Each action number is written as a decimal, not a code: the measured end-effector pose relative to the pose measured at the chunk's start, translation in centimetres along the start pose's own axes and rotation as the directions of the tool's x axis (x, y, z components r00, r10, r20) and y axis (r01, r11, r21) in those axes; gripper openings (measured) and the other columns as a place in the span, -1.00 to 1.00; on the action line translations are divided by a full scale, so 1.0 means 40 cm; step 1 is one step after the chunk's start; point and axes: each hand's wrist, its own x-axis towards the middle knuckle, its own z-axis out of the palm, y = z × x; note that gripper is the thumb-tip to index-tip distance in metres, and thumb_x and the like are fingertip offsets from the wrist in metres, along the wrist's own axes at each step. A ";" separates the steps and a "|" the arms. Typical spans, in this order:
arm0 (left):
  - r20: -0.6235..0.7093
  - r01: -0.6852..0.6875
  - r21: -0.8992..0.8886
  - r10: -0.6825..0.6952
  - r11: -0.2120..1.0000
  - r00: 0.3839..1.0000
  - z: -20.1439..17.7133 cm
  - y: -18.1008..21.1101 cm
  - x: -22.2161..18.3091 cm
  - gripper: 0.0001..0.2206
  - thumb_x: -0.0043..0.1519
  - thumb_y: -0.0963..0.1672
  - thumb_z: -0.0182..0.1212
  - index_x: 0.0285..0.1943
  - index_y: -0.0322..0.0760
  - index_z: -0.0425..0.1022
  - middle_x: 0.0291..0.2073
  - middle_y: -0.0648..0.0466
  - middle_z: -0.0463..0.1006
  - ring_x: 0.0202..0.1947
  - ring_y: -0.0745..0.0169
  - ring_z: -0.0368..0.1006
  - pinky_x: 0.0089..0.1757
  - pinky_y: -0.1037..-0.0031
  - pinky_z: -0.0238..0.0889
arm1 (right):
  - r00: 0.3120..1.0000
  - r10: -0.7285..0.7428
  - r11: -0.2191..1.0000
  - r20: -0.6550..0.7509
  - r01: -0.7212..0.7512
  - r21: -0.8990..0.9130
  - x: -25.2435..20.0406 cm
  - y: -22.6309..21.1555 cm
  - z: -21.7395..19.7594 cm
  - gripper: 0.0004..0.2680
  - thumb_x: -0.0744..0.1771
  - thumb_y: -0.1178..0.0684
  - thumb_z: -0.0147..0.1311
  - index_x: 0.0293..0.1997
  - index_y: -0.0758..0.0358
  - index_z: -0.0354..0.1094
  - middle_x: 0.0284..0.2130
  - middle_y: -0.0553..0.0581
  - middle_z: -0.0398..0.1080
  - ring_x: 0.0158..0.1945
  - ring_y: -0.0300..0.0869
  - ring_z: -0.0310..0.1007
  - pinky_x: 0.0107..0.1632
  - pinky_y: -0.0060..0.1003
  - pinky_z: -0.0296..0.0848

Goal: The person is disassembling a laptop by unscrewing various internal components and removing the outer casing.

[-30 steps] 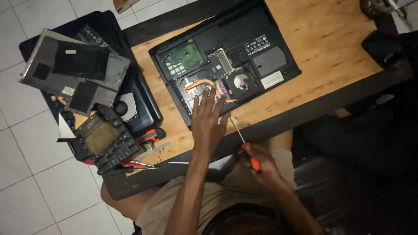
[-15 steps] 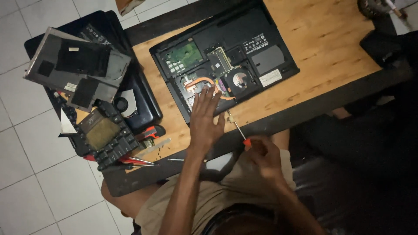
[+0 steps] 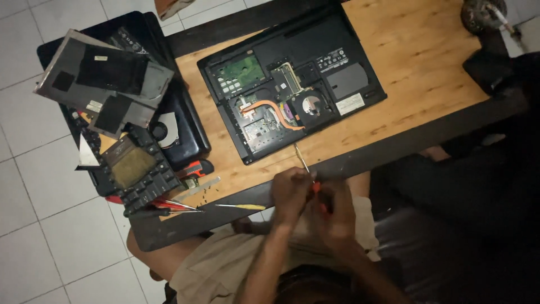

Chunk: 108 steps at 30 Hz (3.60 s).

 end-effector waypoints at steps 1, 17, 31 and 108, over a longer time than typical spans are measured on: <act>-0.007 -0.001 -0.004 0.001 1.000 1.000 -0.012 0.042 -0.016 -0.71 0.12 0.13 0.50 -0.29 -0.03 0.79 -0.44 -0.07 0.73 -0.29 -0.30 0.71 -0.16 0.06 0.53 | 1.000 -0.007 1.000 0.003 0.007 0.002 0.006 0.022 -0.022 -0.78 0.36 -0.01 0.31 0.12 -0.14 0.49 -0.12 0.04 0.45 0.00 0.03 0.64 0.06 -0.12 0.64; 0.050 0.116 -0.333 -0.105 0.936 0.993 -0.055 0.162 -0.051 -0.83 0.29 -0.10 0.45 -0.32 -0.26 0.78 -0.48 0.13 0.73 -0.45 0.38 0.53 -0.30 0.48 0.35 | 0.760 0.479 0.616 0.439 -0.648 0.449 0.024 0.105 -0.001 -0.79 0.39 0.00 0.20 0.10 0.23 0.58 -0.03 0.20 0.65 -0.04 -0.03 0.65 -0.06 -0.12 0.54; 0.185 0.275 -0.532 -0.206 0.801 0.961 -0.074 0.175 -0.037 -0.77 0.34 -0.16 0.35 -0.08 -0.57 0.77 -0.44 -0.14 0.68 -0.71 0.12 0.43 -0.56 0.41 0.36 | 0.848 0.242 0.504 0.471 -0.525 0.686 -0.016 0.173 0.045 -0.77 0.44 0.00 0.18 0.20 0.24 0.55 0.14 0.23 0.63 0.19 0.02 0.65 0.25 -0.05 0.58; 0.035 -0.718 0.497 0.816 0.487 0.577 -0.150 0.106 0.176 -0.59 0.28 -0.20 0.51 0.34 -0.28 0.67 0.25 -0.11 0.58 0.43 -0.26 0.37 0.36 -0.10 0.30 | 0.704 0.456 0.378 0.545 -0.708 0.597 0.030 0.014 0.010 -0.68 0.48 -0.15 0.06 0.05 0.41 0.53 -0.50 0.12 0.34 -0.63 -0.24 0.26 -0.56 -0.41 0.17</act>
